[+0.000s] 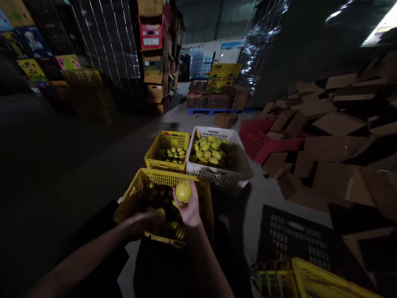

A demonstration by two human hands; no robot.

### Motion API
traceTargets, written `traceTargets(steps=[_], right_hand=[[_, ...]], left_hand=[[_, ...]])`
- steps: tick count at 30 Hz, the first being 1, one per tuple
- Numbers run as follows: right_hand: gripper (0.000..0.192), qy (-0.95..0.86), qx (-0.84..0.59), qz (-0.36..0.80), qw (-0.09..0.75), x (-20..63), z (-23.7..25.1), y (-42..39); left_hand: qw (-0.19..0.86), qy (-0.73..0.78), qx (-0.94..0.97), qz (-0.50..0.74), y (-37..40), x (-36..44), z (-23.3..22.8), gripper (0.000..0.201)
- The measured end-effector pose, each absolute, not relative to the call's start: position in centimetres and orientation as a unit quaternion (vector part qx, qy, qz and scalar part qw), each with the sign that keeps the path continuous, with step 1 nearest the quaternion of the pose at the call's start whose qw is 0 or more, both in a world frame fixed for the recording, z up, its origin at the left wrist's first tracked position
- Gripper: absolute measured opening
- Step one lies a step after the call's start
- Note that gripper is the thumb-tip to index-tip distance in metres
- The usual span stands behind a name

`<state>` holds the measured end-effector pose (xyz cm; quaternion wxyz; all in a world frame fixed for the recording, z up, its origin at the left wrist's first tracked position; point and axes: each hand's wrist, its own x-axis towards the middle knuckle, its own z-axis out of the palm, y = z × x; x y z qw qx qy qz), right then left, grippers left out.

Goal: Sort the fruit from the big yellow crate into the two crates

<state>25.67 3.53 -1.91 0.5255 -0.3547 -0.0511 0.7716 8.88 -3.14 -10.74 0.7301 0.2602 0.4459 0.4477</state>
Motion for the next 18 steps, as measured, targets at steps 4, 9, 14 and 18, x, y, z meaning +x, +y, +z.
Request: traceTargets(steps=[4,9,14,18], right_hand=[[0.01,-0.038,-0.332,0.786,0.521,25.8,-1.9,3.4],[0.016,-0.053,-0.333,0.793,0.508,26.0,-1.9,3.5],[0.02,-0.048,-0.359,0.781,0.509,25.9,-1.7,3.2],[0.023,-0.052,-0.365,0.79,0.489,25.4,-2.0,2.3]], left_hand=[[0.725,0.52,0.222,0.393,0.5,9.1,-8.3,0.007],[0.676,0.473,0.259,0.502,10.5,6.2,2.0,0.022],[0.616,0.488,0.396,0.474,9.3,3.6,1.7,0.039],[0.515,0.65,0.539,0.145,3.3,2.5,-6.1,0.056]])
